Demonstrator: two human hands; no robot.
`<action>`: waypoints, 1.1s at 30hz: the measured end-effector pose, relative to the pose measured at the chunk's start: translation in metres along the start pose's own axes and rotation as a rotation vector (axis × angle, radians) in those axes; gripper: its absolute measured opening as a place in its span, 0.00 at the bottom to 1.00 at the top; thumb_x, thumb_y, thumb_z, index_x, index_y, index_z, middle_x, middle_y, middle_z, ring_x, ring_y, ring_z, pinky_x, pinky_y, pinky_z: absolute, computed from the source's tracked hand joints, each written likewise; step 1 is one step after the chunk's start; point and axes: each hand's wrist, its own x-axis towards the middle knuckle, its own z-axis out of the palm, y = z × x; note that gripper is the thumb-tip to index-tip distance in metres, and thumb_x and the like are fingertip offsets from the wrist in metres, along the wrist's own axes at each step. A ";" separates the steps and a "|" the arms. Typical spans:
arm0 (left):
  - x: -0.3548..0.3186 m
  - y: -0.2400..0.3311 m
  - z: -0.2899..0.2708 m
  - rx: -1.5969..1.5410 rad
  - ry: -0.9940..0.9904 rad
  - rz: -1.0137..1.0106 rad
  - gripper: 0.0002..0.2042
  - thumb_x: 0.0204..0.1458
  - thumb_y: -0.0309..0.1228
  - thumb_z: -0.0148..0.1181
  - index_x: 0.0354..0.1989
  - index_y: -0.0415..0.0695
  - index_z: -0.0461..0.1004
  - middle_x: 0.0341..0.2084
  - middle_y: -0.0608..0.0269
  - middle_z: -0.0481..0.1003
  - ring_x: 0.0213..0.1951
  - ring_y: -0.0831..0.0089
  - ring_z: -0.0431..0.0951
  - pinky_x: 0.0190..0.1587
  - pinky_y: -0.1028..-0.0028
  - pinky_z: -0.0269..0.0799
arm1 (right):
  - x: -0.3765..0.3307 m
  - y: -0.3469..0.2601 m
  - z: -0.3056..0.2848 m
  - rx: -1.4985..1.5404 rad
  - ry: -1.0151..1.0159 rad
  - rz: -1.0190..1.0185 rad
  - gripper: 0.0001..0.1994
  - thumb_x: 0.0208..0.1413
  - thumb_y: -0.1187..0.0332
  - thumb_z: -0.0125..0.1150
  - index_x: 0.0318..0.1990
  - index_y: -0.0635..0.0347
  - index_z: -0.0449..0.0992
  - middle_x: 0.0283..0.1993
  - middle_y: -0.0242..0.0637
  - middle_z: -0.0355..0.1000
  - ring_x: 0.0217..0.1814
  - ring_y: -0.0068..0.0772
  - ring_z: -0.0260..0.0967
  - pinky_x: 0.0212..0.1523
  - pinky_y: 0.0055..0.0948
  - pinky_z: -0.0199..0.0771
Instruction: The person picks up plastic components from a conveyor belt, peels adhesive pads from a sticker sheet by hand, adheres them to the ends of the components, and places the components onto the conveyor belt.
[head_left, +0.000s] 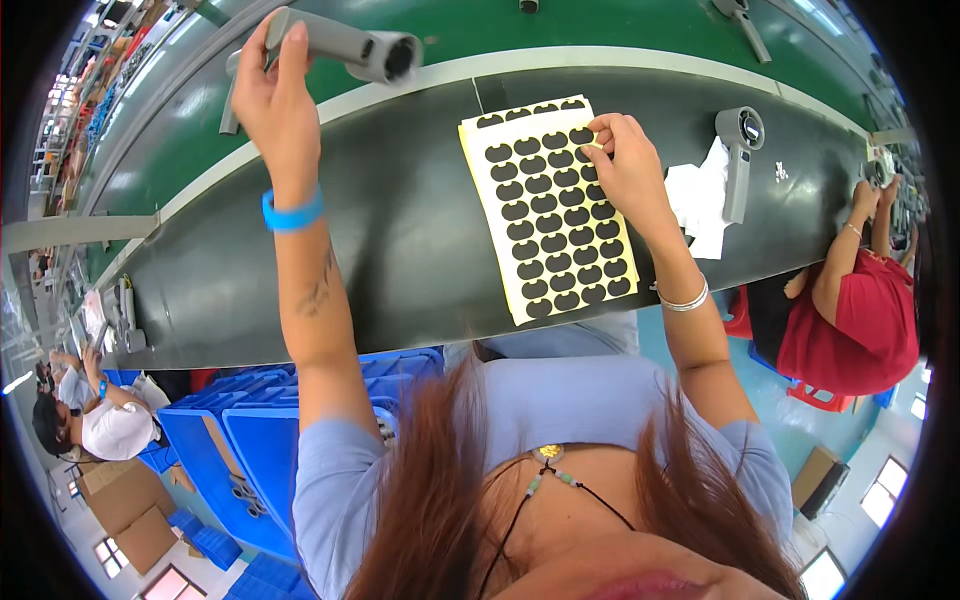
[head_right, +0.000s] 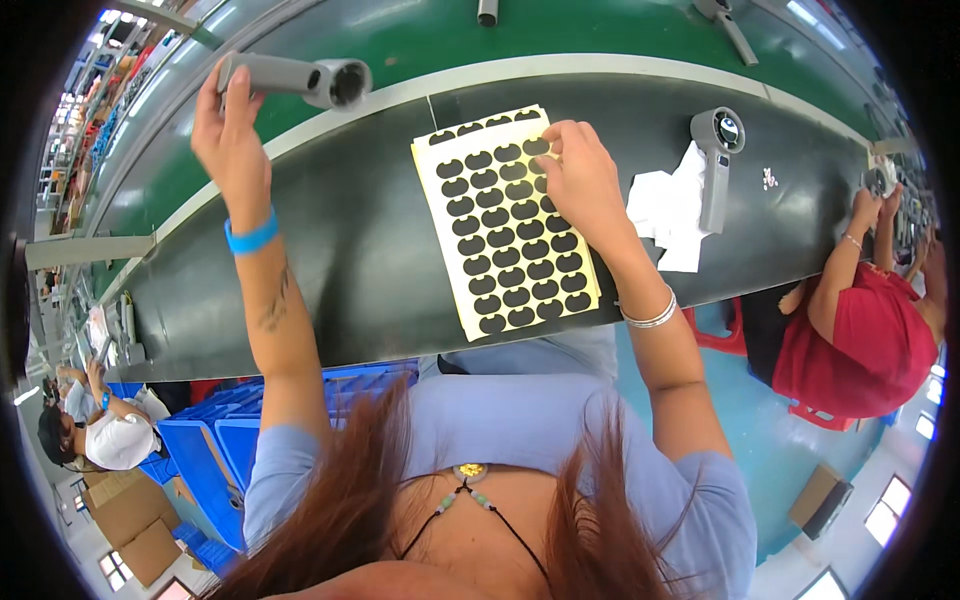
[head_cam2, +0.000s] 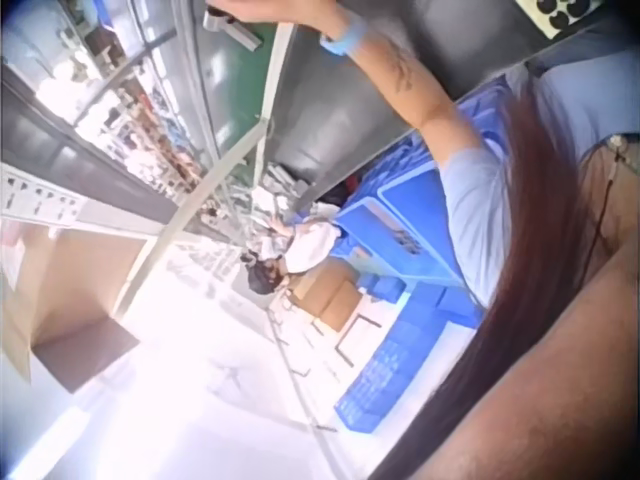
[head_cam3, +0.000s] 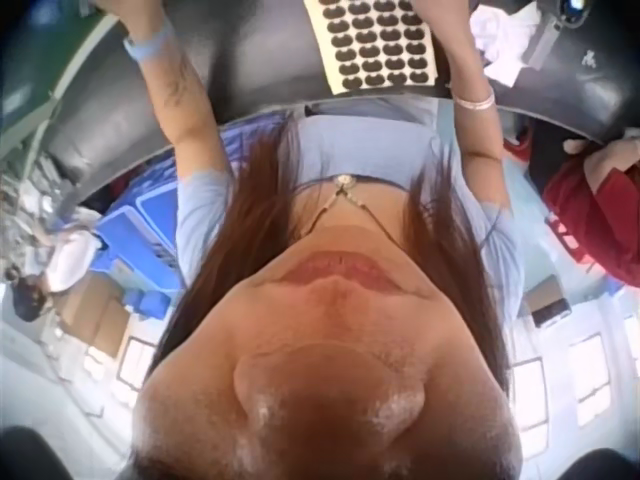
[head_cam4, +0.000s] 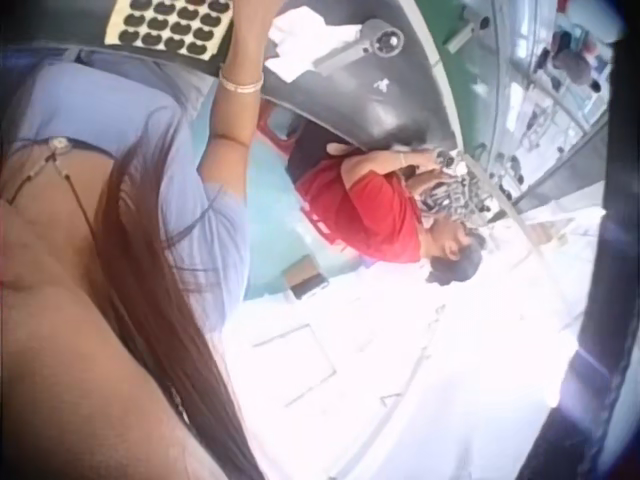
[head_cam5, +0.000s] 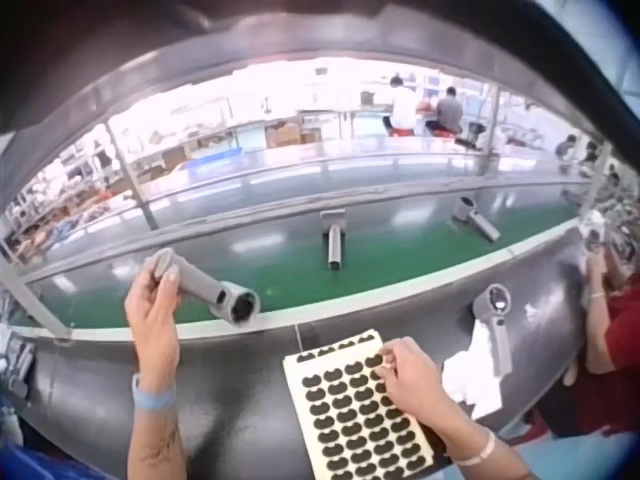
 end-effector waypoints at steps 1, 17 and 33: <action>-0.014 0.029 0.007 0.021 -0.061 0.014 0.18 0.58 0.28 0.56 0.55 0.33 0.66 0.43 0.53 0.74 0.44 0.71 0.75 0.48 0.71 0.73 | 0.001 0.002 -0.001 0.013 -0.032 0.007 0.10 0.48 0.76 0.63 0.39 0.65 0.71 0.32 0.35 0.66 0.30 0.29 0.66 0.35 0.27 0.70; -0.122 0.064 0.060 -0.069 -0.542 -0.085 0.20 0.49 0.17 0.61 0.53 0.33 0.67 0.48 0.51 0.72 0.51 0.66 0.73 0.55 0.70 0.70 | 0.004 -0.003 -0.030 0.515 -0.137 0.140 0.02 0.59 0.77 0.52 0.38 0.61 0.68 0.34 0.27 0.67 0.35 0.15 0.64 0.37 0.17 0.65; -0.152 0.082 0.068 -0.085 -0.629 -0.143 0.22 0.39 0.12 0.63 0.47 0.37 0.76 0.48 0.52 0.72 0.37 0.77 0.74 0.33 0.81 0.73 | -0.044 -0.103 -0.088 0.705 -0.126 -0.093 0.14 0.52 0.83 0.56 0.45 0.64 0.63 0.35 0.34 0.67 0.44 0.27 0.72 0.47 0.28 0.73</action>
